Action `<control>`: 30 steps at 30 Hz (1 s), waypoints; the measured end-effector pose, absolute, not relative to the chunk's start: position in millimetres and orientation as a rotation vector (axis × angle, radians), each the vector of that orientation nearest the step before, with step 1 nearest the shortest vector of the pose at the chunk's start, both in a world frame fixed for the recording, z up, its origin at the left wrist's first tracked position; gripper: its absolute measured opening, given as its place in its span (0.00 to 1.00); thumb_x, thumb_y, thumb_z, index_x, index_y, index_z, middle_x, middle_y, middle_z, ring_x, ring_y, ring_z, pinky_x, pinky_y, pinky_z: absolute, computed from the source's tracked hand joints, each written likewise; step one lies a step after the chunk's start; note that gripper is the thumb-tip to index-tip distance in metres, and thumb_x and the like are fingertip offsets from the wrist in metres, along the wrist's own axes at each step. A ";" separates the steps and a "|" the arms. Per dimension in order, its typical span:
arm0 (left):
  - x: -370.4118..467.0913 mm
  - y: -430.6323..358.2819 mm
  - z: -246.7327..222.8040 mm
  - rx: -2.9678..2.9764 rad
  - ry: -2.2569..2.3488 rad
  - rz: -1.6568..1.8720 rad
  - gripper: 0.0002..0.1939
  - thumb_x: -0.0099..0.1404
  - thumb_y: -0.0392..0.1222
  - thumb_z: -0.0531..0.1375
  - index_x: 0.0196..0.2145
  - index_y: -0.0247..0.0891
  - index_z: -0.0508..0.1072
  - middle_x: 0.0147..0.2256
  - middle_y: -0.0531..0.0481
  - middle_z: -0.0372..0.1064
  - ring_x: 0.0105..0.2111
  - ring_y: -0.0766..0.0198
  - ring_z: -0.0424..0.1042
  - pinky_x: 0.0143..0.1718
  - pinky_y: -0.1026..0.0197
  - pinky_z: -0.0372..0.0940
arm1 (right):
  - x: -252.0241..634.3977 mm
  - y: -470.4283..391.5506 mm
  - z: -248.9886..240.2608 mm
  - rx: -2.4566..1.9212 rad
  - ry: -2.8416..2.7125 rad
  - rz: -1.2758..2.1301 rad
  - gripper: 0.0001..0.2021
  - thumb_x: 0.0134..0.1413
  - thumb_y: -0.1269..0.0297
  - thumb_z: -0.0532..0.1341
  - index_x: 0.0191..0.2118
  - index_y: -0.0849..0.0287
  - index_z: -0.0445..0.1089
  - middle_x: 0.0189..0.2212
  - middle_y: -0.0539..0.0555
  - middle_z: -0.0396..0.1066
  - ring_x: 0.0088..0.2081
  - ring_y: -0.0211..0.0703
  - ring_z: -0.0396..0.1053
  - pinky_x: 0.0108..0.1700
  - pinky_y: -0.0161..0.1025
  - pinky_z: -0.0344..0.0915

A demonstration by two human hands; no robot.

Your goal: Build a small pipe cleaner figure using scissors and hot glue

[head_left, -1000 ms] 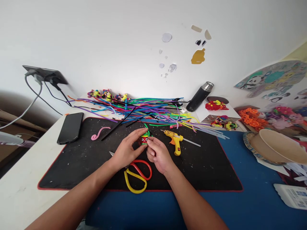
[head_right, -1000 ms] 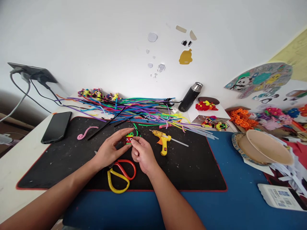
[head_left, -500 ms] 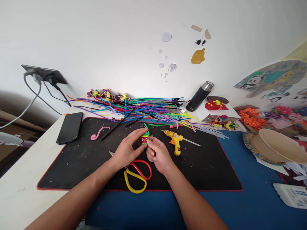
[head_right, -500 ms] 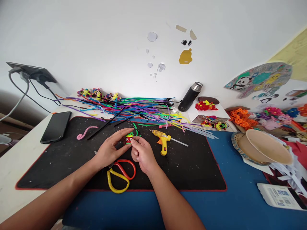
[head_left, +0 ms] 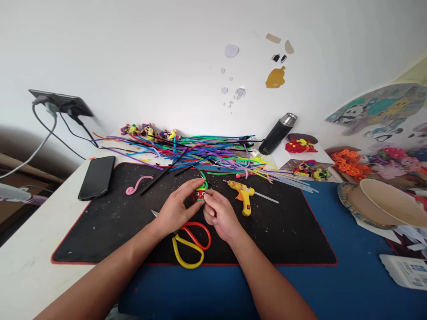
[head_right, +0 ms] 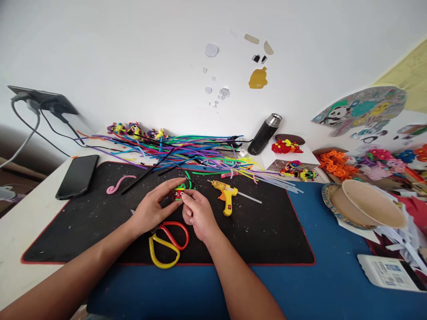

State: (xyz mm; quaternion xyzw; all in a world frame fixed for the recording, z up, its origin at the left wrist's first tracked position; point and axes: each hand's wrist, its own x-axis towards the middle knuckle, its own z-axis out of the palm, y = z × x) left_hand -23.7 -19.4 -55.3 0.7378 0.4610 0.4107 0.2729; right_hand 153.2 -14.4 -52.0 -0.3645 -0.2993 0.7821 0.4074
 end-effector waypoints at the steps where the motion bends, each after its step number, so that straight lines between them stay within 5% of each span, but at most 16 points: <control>1: -23.7 -19.4 -55.4 1.979 1.238 1.107 0.27 0.71 0.39 0.61 0.66 0.44 0.69 0.65 0.43 0.70 0.65 0.51 0.70 0.66 0.47 0.67 | 153.2 -14.3 -51.9 -0.918 -0.755 1.971 0.20 0.53 0.52 0.73 0.43 0.59 0.70 0.16 0.37 0.56 0.15 0.27 0.42 0.19 0.32 0.35; 15: -22.3 -18.4 -55.5 1.866 1.271 1.168 0.27 0.71 0.41 0.62 0.66 0.46 0.69 0.64 0.43 0.70 0.58 0.51 0.74 0.56 0.49 0.75 | 153.4 -15.0 -50.2 -0.916 -0.763 1.957 0.20 0.56 0.48 0.72 0.41 0.58 0.69 0.17 0.38 0.55 0.15 0.27 0.43 0.19 0.32 0.34; 30: -20.7 -14.1 -59.8 1.874 1.321 1.217 0.29 0.69 0.36 0.60 0.67 0.46 0.68 0.64 0.42 0.69 0.60 0.54 0.73 0.57 0.51 0.74 | 152.7 -15.4 -53.7 -0.924 -0.780 1.932 0.24 0.53 0.47 0.73 0.47 0.61 0.73 0.16 0.38 0.56 0.15 0.27 0.43 0.19 0.32 0.35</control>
